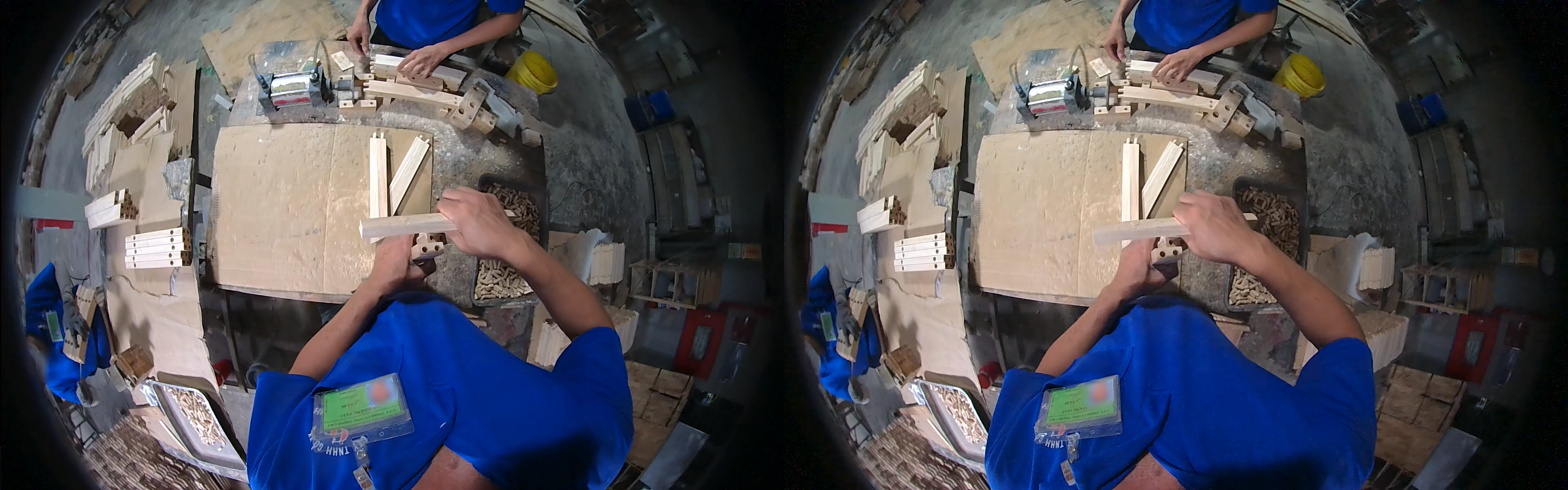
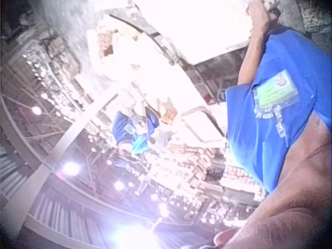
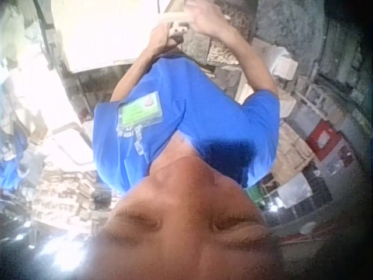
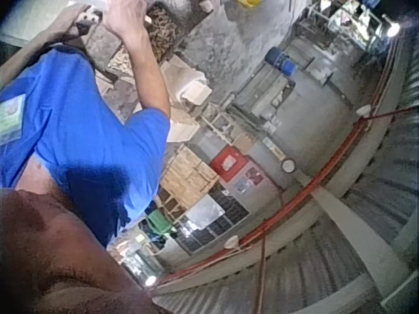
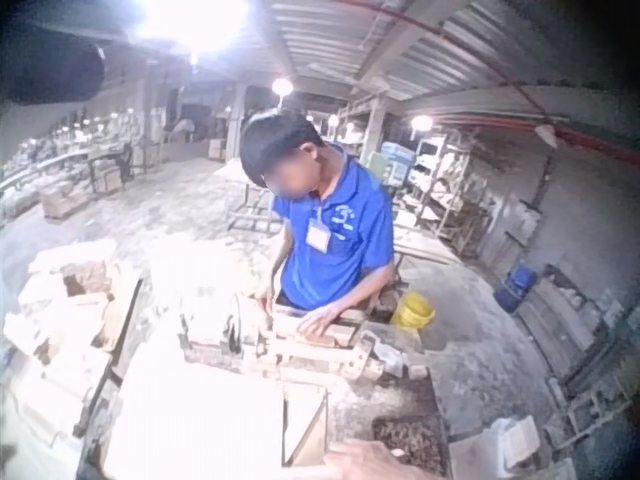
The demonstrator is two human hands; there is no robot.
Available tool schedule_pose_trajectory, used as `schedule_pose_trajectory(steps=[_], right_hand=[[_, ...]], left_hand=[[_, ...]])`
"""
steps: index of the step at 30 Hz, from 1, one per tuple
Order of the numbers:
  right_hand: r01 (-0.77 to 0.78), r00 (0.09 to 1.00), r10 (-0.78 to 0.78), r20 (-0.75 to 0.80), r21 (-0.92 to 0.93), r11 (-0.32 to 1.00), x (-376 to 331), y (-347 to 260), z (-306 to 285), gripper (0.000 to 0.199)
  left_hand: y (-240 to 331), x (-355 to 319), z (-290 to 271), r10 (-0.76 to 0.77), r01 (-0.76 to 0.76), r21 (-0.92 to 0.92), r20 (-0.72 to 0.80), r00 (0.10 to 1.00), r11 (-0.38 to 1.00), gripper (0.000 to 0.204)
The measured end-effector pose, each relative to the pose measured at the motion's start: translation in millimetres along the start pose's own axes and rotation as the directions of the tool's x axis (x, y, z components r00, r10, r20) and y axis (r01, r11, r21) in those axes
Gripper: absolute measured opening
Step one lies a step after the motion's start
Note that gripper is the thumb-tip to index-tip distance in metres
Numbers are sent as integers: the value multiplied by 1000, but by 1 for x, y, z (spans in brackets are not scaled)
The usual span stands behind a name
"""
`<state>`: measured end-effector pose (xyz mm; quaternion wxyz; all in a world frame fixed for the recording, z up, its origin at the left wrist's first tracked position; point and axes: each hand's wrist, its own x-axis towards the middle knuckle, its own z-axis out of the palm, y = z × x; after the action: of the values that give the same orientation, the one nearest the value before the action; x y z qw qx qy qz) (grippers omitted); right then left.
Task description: The person repeatedly picks up small wooden blocks with holes and inserts wooden dowels into them using a wooden mallet. They place the assembled pieces on the workbench and continue the process with additional blocks and dowels.
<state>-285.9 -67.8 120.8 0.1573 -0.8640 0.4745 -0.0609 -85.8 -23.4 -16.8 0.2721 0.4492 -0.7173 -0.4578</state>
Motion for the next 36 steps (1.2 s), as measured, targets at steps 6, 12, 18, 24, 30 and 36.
schedule_pose_trajectory(steps=[6, 12, 18, 24, 30, 36], right_hand=[[-203, 911, 374, -173, 602, 772, -17, -22, -18, 17], [-381, 826, 534, 182, 878, 291, -105, -69, 59, 35], [-329, 855, 514, -67, 696, 638, -115, -80, 36, 33], [-189, 890, 386, -244, 572, 798, -96, -65, 46, 32], [-169, 733, 547, -405, 670, 723, -72, -88, -27, 26], [-230, 914, 336, -229, 390, 891, -72, -54, 29, 25]], left_hand=[[4, -6, -23, -105, 78, -223, -111, 988, 972, 61], [-13, -10, -48, -90, 18, -297, -229, 969, 955, 58], [-20, -23, -53, -181, 95, -357, -217, 959, 929, 55], [-12, -20, -49, -189, 106, -378, -189, 964, 920, 52], [-19, -28, -48, -198, 117, -378, -184, 963, 918, 48], [-8, -24, -42, -155, 67, -424, -176, 972, 903, 47]])
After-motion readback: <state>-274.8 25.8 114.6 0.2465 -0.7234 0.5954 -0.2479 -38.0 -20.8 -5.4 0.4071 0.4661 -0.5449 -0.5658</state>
